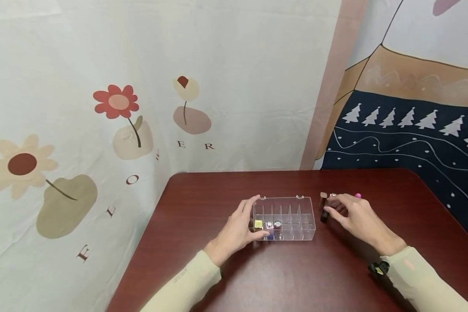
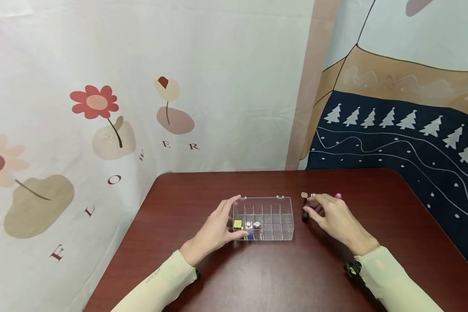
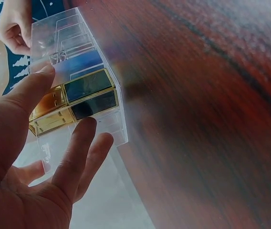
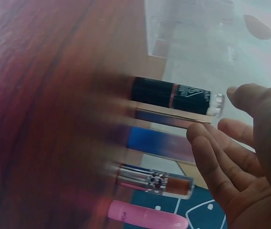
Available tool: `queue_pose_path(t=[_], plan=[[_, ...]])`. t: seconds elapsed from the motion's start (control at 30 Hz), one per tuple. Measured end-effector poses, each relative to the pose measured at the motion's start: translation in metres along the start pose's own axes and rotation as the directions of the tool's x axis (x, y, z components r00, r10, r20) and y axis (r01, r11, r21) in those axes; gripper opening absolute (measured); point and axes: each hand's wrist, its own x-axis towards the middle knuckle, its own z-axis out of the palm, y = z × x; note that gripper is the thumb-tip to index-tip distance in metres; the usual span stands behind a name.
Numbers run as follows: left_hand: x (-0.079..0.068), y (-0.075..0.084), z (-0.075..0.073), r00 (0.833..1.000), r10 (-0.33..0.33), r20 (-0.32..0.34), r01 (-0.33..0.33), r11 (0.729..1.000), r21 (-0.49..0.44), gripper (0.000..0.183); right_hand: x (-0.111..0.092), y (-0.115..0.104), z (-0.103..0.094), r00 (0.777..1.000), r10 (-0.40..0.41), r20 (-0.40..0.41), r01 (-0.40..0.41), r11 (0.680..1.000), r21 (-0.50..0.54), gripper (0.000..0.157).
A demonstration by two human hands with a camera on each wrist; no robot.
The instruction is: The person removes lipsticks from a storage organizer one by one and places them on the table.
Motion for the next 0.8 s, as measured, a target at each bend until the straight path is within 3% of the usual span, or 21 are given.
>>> queue_pose_path(t=[0.2, 0.43, 0.8], plan=[[0.001, 0.0, 0.0, 1.0, -0.006, 0.004, 0.006, 1.0, -0.002, 0.111, 0.002, -0.006, -0.006, 0.998, 0.006, -0.062, -0.007, 1.0, -0.018, 0.034], [0.0, 0.0, 0.001, 1.0, -0.004, 0.004, 0.004, 1.0, -0.003, 0.111, 0.008, -0.017, -0.007, 0.99, -0.054, -0.13, 0.054, 0.999, -0.01, 0.038], [0.001, -0.002, 0.003, 1.0, -0.011, 0.006, 0.011, 1.0, -0.004, 0.112, 0.015, -0.038, 0.0, 0.986, -0.116, -0.12, 0.121, 0.992, 0.035, 0.039]])
